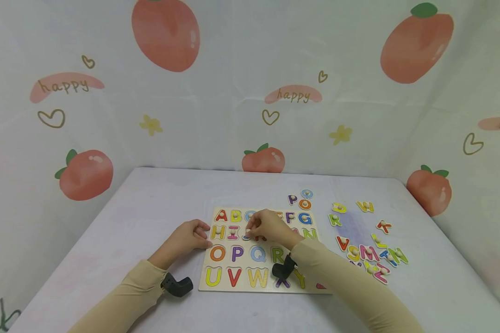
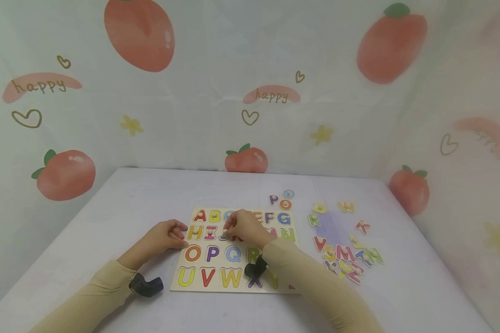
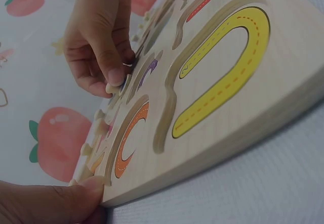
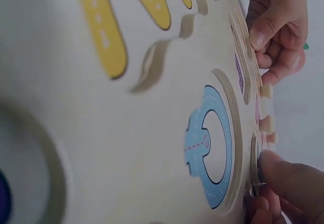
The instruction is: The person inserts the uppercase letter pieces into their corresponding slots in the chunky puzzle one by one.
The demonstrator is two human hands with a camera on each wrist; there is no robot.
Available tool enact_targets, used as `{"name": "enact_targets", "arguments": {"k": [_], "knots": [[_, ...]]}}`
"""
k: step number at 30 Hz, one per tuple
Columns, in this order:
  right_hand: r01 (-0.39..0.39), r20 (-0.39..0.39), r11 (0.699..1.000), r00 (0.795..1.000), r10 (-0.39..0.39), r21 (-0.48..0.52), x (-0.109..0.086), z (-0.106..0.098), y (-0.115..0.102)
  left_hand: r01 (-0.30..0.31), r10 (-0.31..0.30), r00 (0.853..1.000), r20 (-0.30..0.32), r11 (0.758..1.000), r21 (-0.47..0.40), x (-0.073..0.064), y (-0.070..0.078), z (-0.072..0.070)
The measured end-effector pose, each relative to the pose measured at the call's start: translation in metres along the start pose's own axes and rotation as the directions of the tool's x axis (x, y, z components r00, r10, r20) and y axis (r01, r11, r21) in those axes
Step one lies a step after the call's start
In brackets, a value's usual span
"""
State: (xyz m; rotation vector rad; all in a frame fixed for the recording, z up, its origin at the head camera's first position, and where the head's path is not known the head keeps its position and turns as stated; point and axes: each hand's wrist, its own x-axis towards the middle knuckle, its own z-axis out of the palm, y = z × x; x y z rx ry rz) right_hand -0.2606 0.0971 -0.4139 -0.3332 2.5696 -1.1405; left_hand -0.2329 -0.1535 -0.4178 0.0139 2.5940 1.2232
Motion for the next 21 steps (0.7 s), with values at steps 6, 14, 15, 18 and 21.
{"name": "enact_targets", "arguments": {"k": [6,14,15,18,21], "knots": [[-0.015,0.007,1.000,1.000,0.015,-0.008,-0.0001,0.0009,-0.0011,0.006,-0.006,1.000,0.000,1.000,0.009,-0.0012,0.0008,-0.0003],[-0.033,0.017,0.999,0.999,0.033,-0.005,0.0004,0.0006,-0.0013,-0.004,0.004,1.000,-0.005,1.000,0.005,-0.0004,0.0000,0.0005],[-0.035,0.019,0.999,0.999,0.035,-0.005,0.0007,0.0005,-0.0013,-0.004,0.004,1.000,-0.005,1.000,0.002,-0.0003,-0.0001,0.0006],[-0.039,0.023,0.999,0.999,0.039,-0.003,0.0016,0.0001,-0.0011,-0.008,0.008,1.000,-0.005,1.000,0.005,-0.0004,0.0000,0.0008],[-0.038,0.026,0.999,0.999,0.038,-0.007,0.0017,-0.0003,-0.0010,-0.005,0.005,1.000,-0.007,1.000,0.003,-0.0005,-0.0001,0.0013]]}}
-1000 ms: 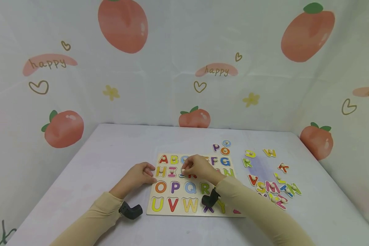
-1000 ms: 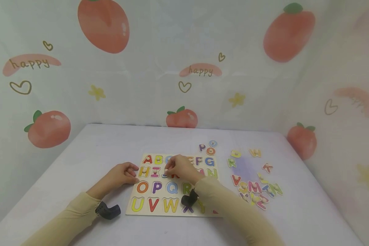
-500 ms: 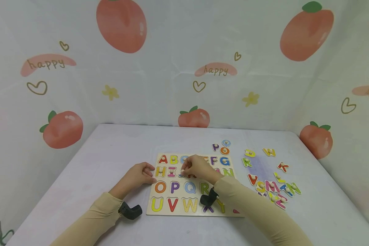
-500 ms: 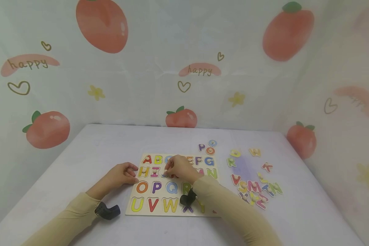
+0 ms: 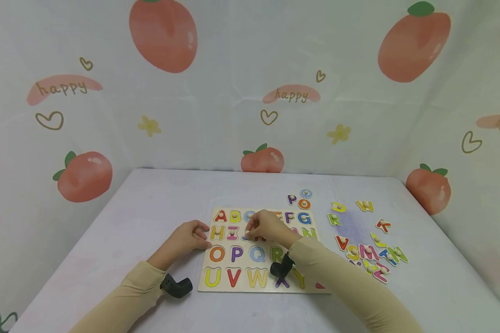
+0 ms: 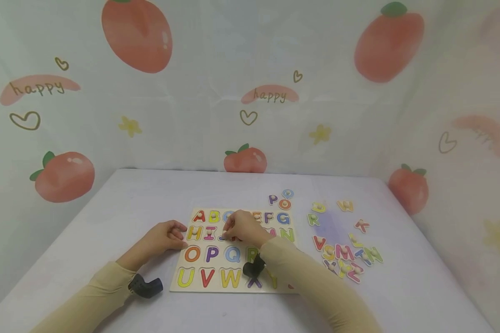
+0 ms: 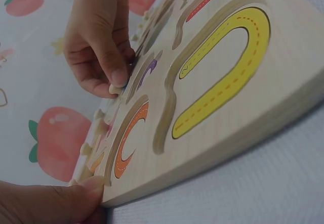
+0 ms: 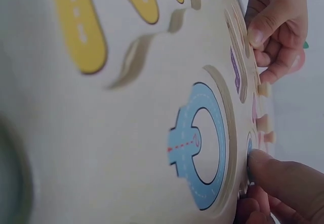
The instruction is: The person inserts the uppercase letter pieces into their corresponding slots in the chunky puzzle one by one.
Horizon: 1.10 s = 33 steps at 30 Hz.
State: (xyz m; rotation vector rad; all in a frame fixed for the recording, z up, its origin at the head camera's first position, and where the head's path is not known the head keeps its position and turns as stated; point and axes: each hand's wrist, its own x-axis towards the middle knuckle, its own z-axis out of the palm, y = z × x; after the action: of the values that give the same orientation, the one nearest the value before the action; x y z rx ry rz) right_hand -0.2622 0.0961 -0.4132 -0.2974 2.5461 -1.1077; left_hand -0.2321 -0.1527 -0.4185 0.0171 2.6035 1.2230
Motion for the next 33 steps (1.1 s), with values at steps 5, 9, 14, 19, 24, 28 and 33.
{"name": "enact_targets", "arguments": {"k": [5,9,14,19,24,28,33], "knots": [[-0.003,0.009,1.000,1.000,0.003,-0.017,-0.002,-0.002,0.001,0.002,-0.002,1.000,0.000,1.000,-0.009,0.000,0.000,0.001],[0.013,0.008,1.000,1.000,-0.013,-0.016,-0.009,-0.011,0.003,0.005,-0.005,1.000,0.000,1.000,-0.009,0.000,0.000,0.001],[0.053,-0.038,0.998,0.998,-0.052,0.015,-0.027,-0.038,0.009,-0.006,0.006,1.000,0.003,1.000,-0.005,-0.001,0.001,0.000],[0.112,-0.080,0.992,0.991,-0.106,0.063,-0.048,-0.075,0.025,-0.006,0.006,1.000,0.003,1.000,0.001,-0.002,0.002,-0.001],[0.131,-0.133,0.988,0.984,-0.119,0.080,-0.071,-0.110,0.045,-0.001,0.001,1.000,0.004,1.000,0.001,-0.001,0.001,-0.001],[0.096,-0.196,0.992,0.977,-0.079,0.078,-0.085,-0.137,0.066,-0.002,0.002,1.000,0.005,1.000,-0.001,-0.002,0.002,-0.001],[0.059,-0.294,0.996,0.955,-0.036,0.068,-0.098,-0.170,0.102,-0.003,0.003,1.000,0.007,1.000,-0.001,-0.002,0.003,-0.002]]}}
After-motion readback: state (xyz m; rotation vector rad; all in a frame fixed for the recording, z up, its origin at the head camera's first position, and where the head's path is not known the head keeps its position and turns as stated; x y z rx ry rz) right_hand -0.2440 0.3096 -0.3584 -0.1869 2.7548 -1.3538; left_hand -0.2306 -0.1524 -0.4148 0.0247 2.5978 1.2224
